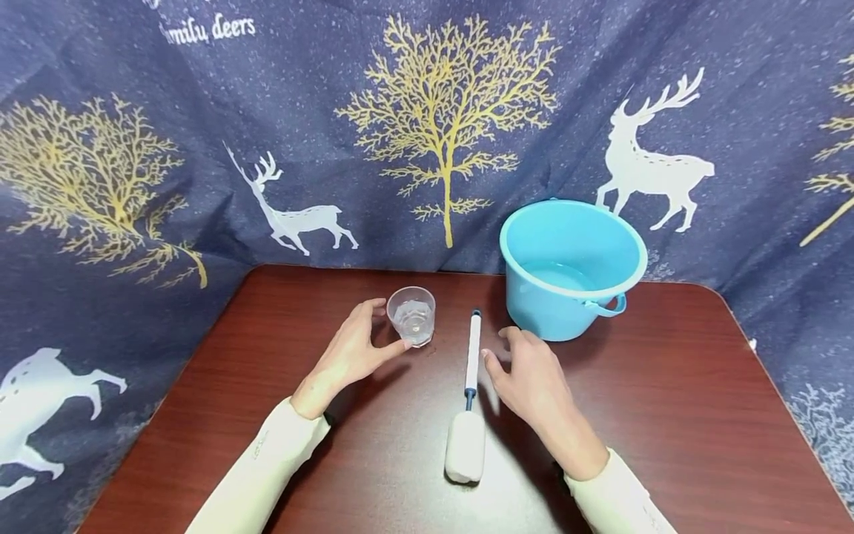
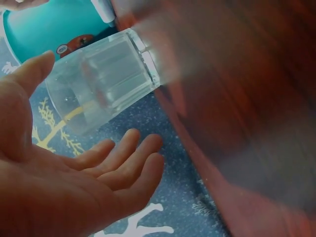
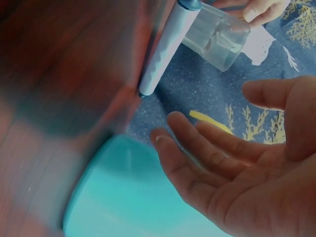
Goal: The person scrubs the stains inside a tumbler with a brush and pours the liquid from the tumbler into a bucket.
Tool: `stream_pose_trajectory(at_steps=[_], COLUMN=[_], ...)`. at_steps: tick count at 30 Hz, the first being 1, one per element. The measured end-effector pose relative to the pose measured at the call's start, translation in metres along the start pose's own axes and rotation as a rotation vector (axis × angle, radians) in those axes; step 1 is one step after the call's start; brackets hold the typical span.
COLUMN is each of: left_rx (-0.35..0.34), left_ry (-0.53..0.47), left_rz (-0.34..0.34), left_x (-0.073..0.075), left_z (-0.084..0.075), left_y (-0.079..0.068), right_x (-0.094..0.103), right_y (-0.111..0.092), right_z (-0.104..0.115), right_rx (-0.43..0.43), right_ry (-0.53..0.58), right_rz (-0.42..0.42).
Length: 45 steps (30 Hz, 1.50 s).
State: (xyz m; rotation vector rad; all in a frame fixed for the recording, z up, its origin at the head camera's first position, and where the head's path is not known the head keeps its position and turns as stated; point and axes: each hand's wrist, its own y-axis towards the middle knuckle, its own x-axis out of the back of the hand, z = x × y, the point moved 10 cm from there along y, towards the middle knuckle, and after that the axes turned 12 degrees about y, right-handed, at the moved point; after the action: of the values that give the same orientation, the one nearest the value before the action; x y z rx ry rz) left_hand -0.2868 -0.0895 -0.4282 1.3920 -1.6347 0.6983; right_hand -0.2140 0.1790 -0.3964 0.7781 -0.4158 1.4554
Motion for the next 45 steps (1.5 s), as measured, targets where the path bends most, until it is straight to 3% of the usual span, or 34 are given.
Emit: stream_pose_trajectory(at_steps=[4, 13, 20, 30, 36, 45], left_rx=[0.006, -0.048, -0.073, -0.028, -0.020, -0.048], left_ry=[-0.038, -0.174, -0.163, -0.228, -0.280, -0.288], left_rz=[0.006, -0.014, -0.003, 0.021, 0.015, 0.021], left_x=[-0.002, -0.006, -0.014, -0.020, -0.019, -0.021], left_z=[0.002, 0.002, 0.001, -0.001, -0.002, -0.007], left_y=[0.002, 0.013, 0.020, 0.029, 0.030, 0.034], right_x=[-0.009, -0.024, -0.034, -0.041, -0.050, -0.062], right_y=[0.005, 0.020, 0.035, 0.053, 0.062, 0.057], right_z=[-0.002, -0.005, -0.013, -0.025, -0.030, -0.039], right_rx=[-0.009, -0.041, -0.079, -0.180, -0.257, -0.420], right_ry=[0.018, 0.018, 0.034, 0.015, -0.012, 0.115], right_rz=[0.026, 0.047, 0.098, 0.149, 0.233, 0.356])
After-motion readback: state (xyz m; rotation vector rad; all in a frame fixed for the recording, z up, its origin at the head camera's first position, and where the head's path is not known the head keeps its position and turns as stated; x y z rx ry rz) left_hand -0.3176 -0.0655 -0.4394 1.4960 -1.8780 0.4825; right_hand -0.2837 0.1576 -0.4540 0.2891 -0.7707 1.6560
